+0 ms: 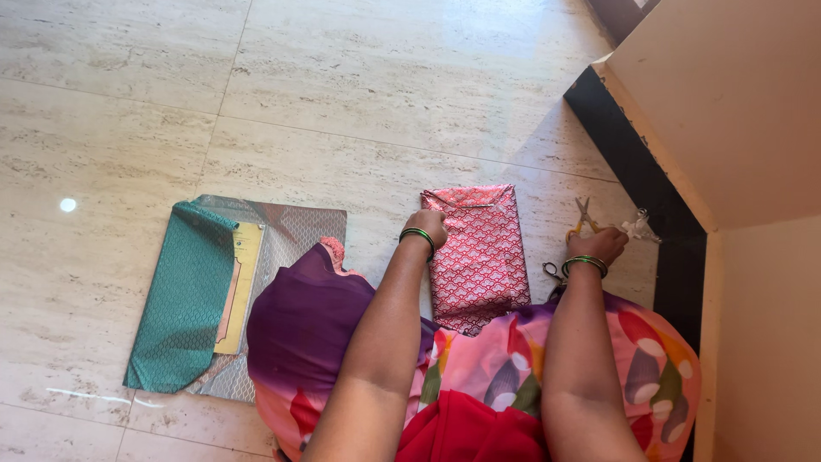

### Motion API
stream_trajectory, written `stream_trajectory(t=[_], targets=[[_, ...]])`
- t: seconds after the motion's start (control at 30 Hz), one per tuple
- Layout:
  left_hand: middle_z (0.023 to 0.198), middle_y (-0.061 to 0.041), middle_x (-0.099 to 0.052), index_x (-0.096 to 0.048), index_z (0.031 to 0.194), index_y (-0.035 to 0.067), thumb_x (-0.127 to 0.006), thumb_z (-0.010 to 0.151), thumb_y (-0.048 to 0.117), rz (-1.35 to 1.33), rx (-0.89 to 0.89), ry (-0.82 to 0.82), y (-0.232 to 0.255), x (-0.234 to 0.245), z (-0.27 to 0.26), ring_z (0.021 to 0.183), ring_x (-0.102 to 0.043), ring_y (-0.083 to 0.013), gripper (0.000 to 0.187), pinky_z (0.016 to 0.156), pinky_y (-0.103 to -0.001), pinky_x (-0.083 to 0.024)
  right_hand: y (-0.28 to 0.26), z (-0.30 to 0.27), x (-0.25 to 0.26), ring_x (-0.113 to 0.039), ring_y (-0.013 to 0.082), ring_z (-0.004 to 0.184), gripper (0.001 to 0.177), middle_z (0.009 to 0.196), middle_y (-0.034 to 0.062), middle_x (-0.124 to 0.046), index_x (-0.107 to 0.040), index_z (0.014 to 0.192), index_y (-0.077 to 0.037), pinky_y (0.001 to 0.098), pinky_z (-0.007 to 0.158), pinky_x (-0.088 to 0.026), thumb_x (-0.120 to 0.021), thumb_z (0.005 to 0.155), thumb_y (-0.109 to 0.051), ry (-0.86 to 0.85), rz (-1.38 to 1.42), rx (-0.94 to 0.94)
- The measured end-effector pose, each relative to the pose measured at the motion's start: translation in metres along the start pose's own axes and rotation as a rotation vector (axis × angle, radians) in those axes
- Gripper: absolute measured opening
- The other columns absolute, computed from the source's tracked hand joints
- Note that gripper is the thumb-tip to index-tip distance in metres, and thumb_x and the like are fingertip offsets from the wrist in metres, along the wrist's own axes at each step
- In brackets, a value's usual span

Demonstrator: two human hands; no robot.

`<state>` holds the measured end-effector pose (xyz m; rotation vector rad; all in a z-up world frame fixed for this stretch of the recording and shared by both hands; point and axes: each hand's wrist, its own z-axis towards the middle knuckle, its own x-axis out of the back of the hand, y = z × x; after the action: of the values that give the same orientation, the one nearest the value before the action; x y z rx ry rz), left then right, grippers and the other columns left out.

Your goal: The person sits on the floor and wraps a rectangular item with patterned paper. They use scissors to cut tape and apply it to secure the folds of the wrapping paper.

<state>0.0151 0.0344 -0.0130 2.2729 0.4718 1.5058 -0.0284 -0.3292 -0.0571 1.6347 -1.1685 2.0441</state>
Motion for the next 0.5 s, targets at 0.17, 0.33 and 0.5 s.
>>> stream_trajectory(t=[0.17, 0.33, 0.5], targets=[[0.122, -0.015, -0.071, -0.075, 0.121, 0.023, -0.062, 0.09, 0.021, 0.031, -0.014, -0.024, -0.002, -0.002, -0.002, 0.115, -0.067, -0.0322, 0.034, 0.103, -0.043, -0.051, -0.007, -0.008, 0.013, -0.05, 0.0396, 0.124, 0.068, 0.133, 0.0213, -0.05, -0.069, 0.118, 0.004, 0.0447, 0.103, -0.048, -0.096, 0.07, -0.034, -0.078, -0.013, -0.118], [0.12, -0.015, -0.071, -0.074, 0.123, 0.025, -0.061, 0.089, 0.02, 0.028, -0.015, -0.012, -0.004, -0.002, 0.0, 0.114, -0.067, -0.0325, 0.036, 0.102, -0.044, -0.051, -0.02, -0.014, 0.03, -0.051, 0.0398, 0.122, 0.06, 0.134, 0.0213, -0.048, -0.073, 0.116, 0.0, 0.0453, 0.102, -0.048, -0.094, 0.071, -0.035, -0.107, 0.018, -0.148], [0.12, -0.015, -0.072, -0.074, 0.123, 0.025, -0.06, 0.091, 0.02, 0.024, -0.016, -0.006, -0.005, -0.002, 0.0, 0.114, -0.067, -0.0325, 0.036, 0.103, -0.044, -0.051, -0.023, -0.016, 0.029, -0.049, 0.0413, 0.126, 0.055, 0.137, 0.0227, -0.046, -0.072, 0.111, 0.009, 0.043, 0.107, -0.048, -0.088, 0.073, -0.028, -0.142, -0.076, -0.113]])
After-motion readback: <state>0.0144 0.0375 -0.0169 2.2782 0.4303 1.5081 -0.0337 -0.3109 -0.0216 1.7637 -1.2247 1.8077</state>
